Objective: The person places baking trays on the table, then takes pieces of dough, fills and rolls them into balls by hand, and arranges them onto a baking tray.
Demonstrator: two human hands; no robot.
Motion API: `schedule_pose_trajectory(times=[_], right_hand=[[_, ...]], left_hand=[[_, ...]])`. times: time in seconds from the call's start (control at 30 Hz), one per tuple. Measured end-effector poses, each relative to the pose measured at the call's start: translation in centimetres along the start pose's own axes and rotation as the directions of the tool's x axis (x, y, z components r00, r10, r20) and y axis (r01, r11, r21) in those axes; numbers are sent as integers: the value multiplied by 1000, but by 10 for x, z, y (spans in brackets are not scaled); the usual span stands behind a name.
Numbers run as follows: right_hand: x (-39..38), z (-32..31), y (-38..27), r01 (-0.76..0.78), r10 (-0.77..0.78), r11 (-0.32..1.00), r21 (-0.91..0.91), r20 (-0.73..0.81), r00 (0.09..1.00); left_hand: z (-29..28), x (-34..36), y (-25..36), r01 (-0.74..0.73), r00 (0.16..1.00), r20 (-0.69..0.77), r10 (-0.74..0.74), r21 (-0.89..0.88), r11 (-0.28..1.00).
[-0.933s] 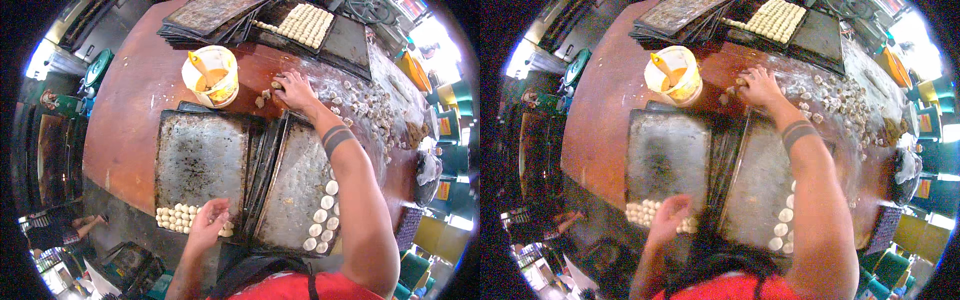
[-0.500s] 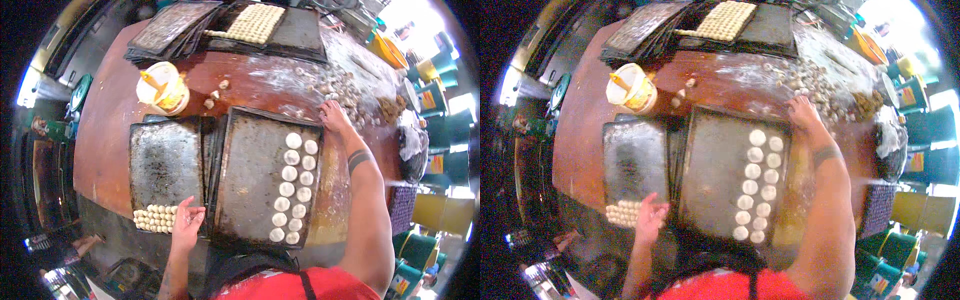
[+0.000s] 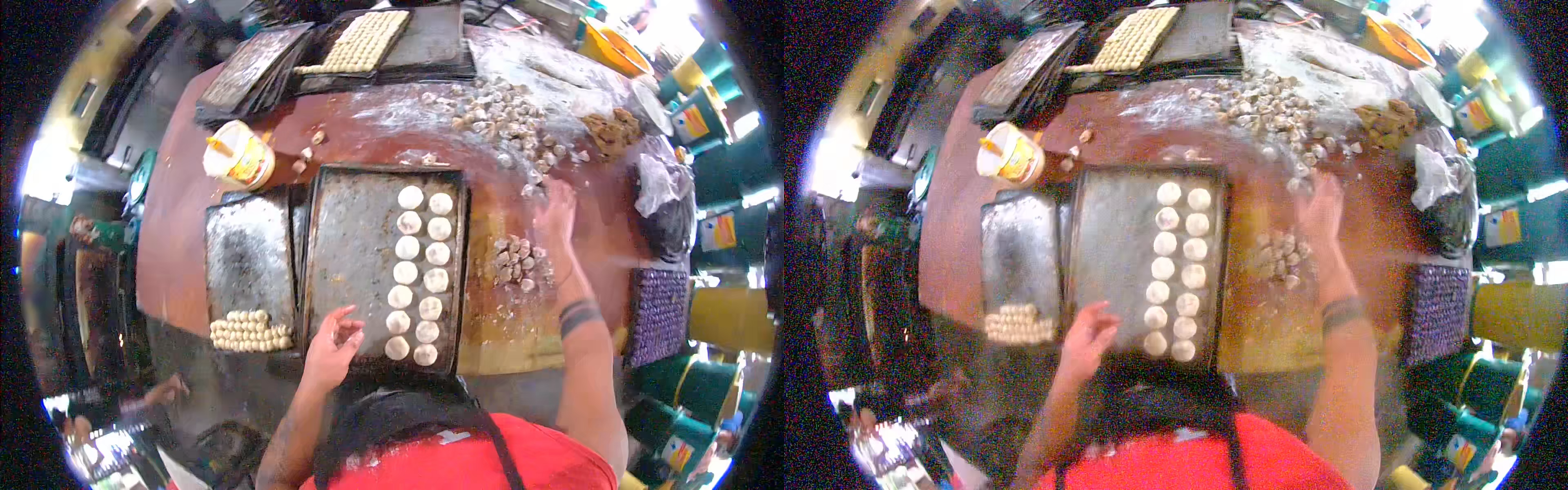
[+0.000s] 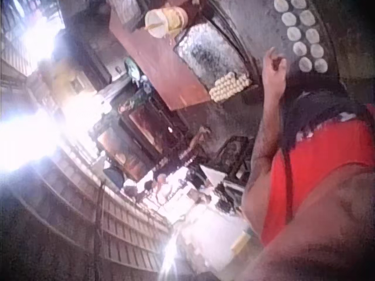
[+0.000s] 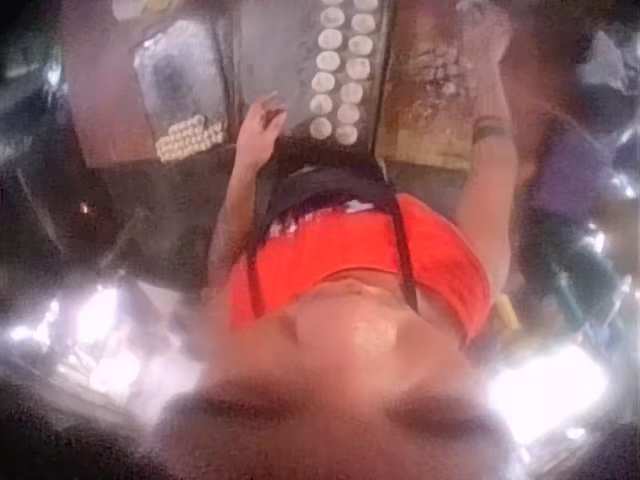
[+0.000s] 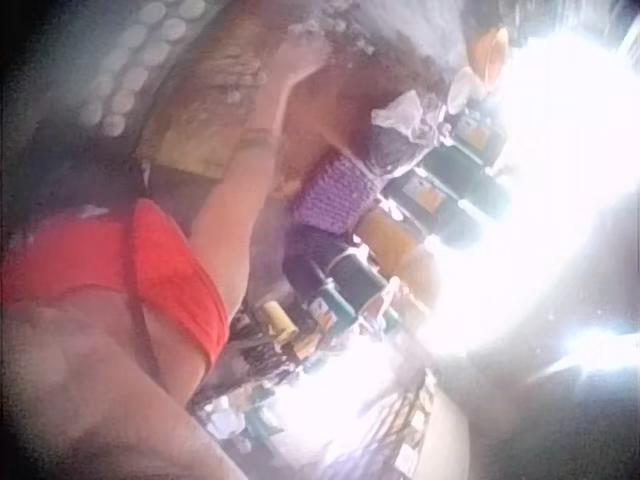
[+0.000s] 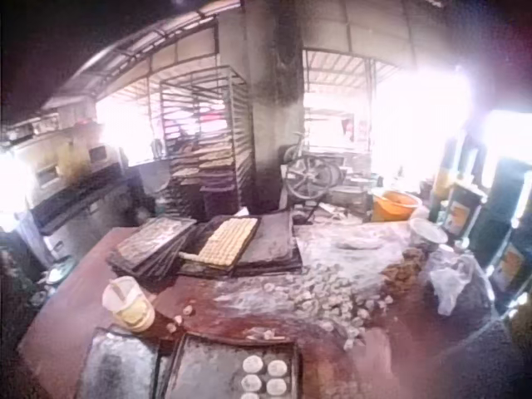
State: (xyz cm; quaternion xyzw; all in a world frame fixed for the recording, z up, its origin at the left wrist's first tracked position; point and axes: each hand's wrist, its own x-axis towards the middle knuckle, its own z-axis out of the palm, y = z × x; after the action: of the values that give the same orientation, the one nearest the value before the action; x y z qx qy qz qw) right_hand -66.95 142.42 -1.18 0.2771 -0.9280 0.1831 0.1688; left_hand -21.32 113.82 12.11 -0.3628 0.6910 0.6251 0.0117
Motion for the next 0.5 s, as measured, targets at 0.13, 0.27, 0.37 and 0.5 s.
schedule_pose_trajectory(times=[0.13,0.27,0.37,0.5], right_hand=[[57,61,47,-272,275,961,-45,197,941],[31,71,21,58,-78,993,104,205,976],[-15,42,-10,-146,108,987,65,405,908],[-59,-16,-26,-178,94,956,232,333,938]], left_hand=[[3,-19,-16,-11,998,-56,16,75,997],[-24,-17,-52,-55,977,-189,103,247,968],[-65,-1,-83,-54,909,-336,246,489,870],[-136,39,-125,145,734,-586,342,628,764]])
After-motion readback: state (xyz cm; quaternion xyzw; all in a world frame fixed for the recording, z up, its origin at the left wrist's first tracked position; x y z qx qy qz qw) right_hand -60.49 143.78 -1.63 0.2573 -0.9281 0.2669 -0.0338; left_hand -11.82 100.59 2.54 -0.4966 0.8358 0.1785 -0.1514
